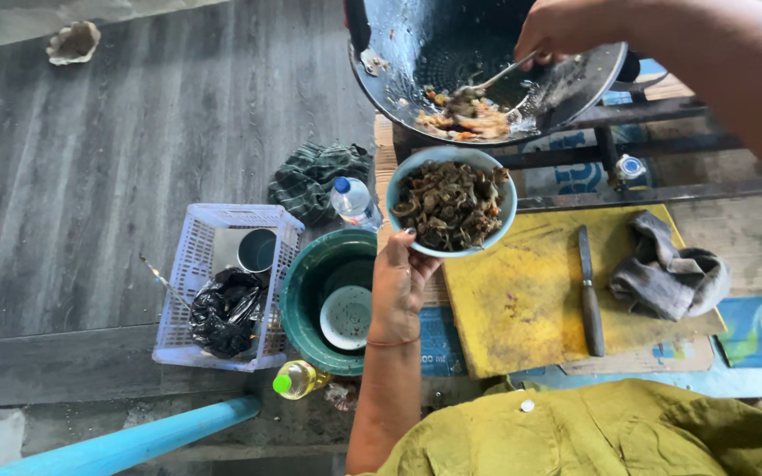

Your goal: The person scoops food from a pan into a bowl by hand using a spoon.

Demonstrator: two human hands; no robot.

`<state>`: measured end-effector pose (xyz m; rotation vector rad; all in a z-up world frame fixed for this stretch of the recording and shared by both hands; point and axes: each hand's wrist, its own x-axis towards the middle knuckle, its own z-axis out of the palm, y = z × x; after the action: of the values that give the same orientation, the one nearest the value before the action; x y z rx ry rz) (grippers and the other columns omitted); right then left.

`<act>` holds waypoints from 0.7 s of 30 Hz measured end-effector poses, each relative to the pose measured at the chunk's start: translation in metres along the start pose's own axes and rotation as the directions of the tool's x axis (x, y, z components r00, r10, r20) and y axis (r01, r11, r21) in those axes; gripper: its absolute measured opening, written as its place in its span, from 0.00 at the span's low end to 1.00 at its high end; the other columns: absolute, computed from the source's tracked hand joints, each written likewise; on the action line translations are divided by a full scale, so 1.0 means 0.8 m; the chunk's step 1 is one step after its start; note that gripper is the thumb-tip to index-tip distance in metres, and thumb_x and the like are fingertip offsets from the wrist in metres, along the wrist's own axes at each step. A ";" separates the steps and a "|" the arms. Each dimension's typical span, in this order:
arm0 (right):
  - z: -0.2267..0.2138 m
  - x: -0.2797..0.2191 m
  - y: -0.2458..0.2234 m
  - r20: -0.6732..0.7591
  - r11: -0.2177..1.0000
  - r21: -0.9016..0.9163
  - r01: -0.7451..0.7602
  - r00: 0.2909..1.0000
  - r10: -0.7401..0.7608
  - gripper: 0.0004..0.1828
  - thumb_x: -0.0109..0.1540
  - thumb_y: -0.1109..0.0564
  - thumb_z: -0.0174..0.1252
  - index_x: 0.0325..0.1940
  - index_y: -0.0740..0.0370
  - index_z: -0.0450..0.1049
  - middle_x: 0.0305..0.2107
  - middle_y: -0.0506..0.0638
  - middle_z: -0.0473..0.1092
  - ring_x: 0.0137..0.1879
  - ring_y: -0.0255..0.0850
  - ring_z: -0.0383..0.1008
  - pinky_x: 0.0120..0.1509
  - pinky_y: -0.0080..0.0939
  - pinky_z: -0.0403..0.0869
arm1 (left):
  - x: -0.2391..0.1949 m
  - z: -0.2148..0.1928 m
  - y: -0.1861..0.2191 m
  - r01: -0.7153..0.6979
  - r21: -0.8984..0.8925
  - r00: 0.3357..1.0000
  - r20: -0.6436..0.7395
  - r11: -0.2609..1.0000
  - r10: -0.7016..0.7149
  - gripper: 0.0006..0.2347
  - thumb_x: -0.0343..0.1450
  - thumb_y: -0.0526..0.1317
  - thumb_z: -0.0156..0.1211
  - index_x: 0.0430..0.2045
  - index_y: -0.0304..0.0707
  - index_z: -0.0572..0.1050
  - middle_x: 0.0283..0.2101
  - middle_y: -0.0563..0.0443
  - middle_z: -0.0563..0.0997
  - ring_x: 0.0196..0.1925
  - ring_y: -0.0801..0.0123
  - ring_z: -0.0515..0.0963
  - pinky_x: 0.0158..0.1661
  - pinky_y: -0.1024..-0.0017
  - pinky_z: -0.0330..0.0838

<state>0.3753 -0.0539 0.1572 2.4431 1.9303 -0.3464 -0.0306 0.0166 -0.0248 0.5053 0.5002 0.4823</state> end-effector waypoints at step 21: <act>-0.026 -0.108 -0.051 -0.039 0.940 -0.340 -0.011 0.999 -0.002 0.24 0.58 0.68 0.60 0.58 0.57 0.77 0.48 0.49 0.76 0.51 0.47 0.80 0.54 0.44 0.79 | 0.012 0.004 -0.036 0.013 0.038 0.999 0.037 0.999 -0.014 0.14 0.75 0.43 0.60 0.45 0.27 0.74 0.42 0.41 0.82 0.45 0.57 0.83 0.52 0.55 0.81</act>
<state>0.3205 -0.1242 0.1980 2.2427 1.8165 0.0364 -0.0127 -0.0012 -0.0419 0.5460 0.4778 0.4506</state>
